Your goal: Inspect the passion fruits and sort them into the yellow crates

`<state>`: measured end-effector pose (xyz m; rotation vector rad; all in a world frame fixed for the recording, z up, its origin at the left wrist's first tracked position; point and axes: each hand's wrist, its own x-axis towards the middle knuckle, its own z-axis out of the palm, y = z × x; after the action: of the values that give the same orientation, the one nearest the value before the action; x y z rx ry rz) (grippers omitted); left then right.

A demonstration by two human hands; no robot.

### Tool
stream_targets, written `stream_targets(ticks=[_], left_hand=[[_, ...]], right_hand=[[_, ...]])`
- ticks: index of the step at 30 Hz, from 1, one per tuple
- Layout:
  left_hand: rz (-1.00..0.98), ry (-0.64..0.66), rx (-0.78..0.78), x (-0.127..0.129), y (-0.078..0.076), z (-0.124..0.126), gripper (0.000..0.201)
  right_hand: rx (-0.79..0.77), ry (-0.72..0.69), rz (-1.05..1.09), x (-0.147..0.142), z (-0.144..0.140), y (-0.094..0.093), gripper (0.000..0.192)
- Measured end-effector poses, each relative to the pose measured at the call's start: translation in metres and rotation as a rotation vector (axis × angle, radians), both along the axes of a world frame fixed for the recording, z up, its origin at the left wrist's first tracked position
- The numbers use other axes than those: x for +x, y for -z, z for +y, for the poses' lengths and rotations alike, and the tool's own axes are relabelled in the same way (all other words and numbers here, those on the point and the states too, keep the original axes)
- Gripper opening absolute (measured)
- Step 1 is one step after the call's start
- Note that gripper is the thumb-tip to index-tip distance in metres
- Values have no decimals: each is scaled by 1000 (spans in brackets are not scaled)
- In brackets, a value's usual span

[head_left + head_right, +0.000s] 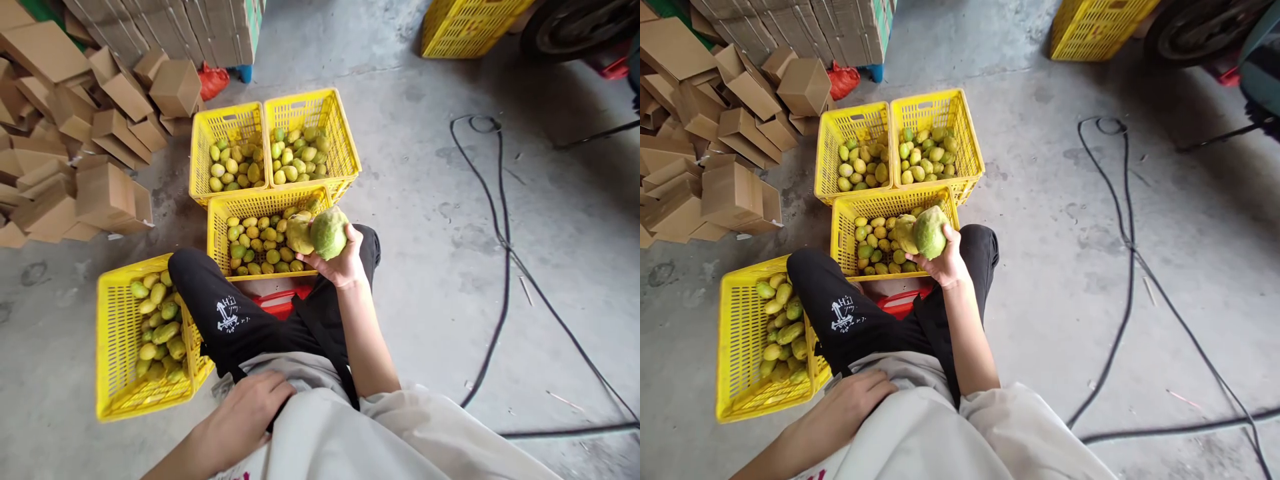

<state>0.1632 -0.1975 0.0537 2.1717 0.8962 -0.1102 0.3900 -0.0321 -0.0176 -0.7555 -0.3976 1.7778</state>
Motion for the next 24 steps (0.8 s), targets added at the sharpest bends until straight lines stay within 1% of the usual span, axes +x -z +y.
stream_targets(ticks=[3,5,7,10,14,16,20,24], left_hand=[[40,141,108,8,13,-8,12],[63,176,208,12,20,-12,10],[62,180,273,15,26,-14,12],[4,135,390,18,30,-16,16],[-93,-13,576,13,30,-14,18],[-108,-49,599,7,26,-12,18],[-91,-67,591,-9,17,-10,20],[-71,-33,589,-15,18,-10,20]], right_hand=[[-34,7,38,-3,1,-2,49],[-54,11,40,-4,1,-4,47],[-74,14,40,-4,1,-5,46],[-93,11,38,-3,1,-5,46],[-82,14,31,0,1,-4,45],[-69,22,38,2,1,-5,45],[-80,39,59,6,-3,-8,44],[-112,56,83,8,-8,-8,40]])
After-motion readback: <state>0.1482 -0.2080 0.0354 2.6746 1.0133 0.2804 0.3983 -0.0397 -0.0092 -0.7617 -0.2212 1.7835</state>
